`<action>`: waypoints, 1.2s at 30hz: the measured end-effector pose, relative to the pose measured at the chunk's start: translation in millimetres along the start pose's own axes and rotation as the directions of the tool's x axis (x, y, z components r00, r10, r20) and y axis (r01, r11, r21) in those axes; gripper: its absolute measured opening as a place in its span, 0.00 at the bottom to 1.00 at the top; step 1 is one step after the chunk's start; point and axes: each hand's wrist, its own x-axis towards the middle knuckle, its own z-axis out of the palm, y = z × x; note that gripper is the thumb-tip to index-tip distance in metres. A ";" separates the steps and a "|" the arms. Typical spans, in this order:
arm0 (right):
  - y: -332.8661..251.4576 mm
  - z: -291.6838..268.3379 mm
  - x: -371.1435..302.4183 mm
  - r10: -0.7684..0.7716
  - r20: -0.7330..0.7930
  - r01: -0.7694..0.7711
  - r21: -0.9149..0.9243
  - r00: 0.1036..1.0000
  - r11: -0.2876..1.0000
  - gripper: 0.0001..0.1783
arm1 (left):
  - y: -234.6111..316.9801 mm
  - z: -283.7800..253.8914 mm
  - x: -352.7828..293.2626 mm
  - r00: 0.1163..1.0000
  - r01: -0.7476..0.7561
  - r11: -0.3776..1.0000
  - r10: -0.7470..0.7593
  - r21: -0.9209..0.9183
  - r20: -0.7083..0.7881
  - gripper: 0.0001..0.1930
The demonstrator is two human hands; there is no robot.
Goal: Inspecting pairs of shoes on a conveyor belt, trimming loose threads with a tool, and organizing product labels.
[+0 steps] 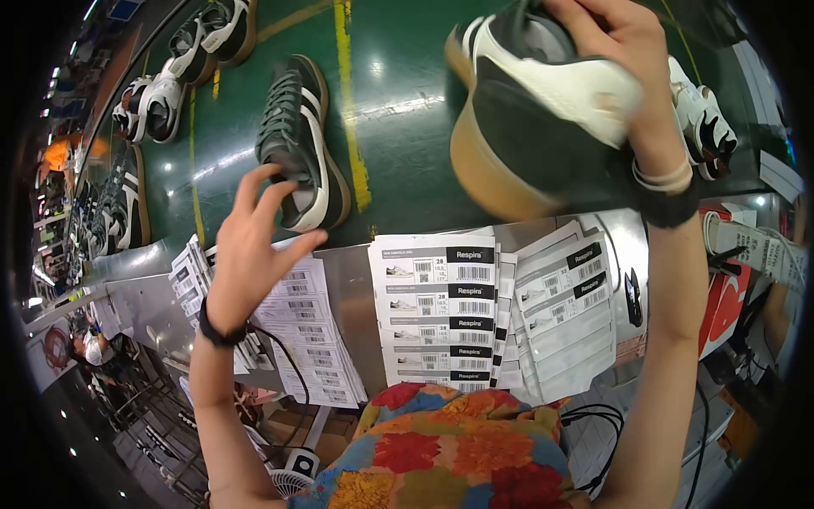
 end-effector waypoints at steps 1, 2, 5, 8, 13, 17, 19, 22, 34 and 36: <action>2.6 8.6 10.9 -0.246 0.027 0.247 -0.042 0.969 0.968 0.11 | -14.0 7.8 8.5 0.996 -0.082 0.996 0.083 -0.016 0.028 0.23; 1.9 17.3 10.6 -0.295 0.045 0.298 -0.080 0.954 0.951 0.12 | -20.9 13.8 13.0 0.982 -0.188 0.981 0.189 -0.044 0.016 0.18; -13.2 55.8 -14.8 -0.480 0.169 0.490 -0.024 0.861 0.871 0.12 | -13.3 13.8 23.8 0.943 -0.333 0.941 0.333 0.059 0.014 0.16; -39.3 102.5 -47.1 -0.553 0.292 0.558 0.074 0.780 0.826 0.15 | 20.9 -3.2 33.6 0.956 -0.294 0.956 0.294 0.009 0.000 0.17; -72.4 87.9 -85.4 -0.501 0.503 0.546 0.067 0.705 0.835 0.17 | 84.7 -42.5 -9.0 0.932 -0.269 0.921 0.324 -0.283 0.166 0.16; -85.9 63.6 -108.9 -0.514 0.564 0.545 0.131 0.646 0.828 0.12 | 102.4 -56.2 -28.7 0.838 -0.343 0.790 0.502 -0.508 0.215 0.16; -83.3 63.8 -105.7 -0.482 0.563 0.509 0.121 0.672 0.852 0.11 | 105.8 -54.0 -27.6 0.824 -0.371 0.784 0.525 -0.498 0.214 0.16; -70.3 74.3 -86.0 -0.417 0.545 0.342 0.240 0.727 0.909 0.05 | 108.6 -49.1 -19.8 0.914 -0.222 0.812 0.366 -0.540 0.174 0.13; -71.9 47.8 -51.9 -0.672 0.127 0.683 -0.198 0.729 0.703 0.07 | 86.8 -56.7 -85.6 0.949 -0.306 0.906 0.314 -0.291 -0.022 0.21; -67.3 39.4 -50.0 -0.374 0.122 0.389 -0.138 0.919 0.911 0.09 | 61.4 -65.6 -127.2 0.973 -0.131 0.943 0.181 -0.306 0.142 0.22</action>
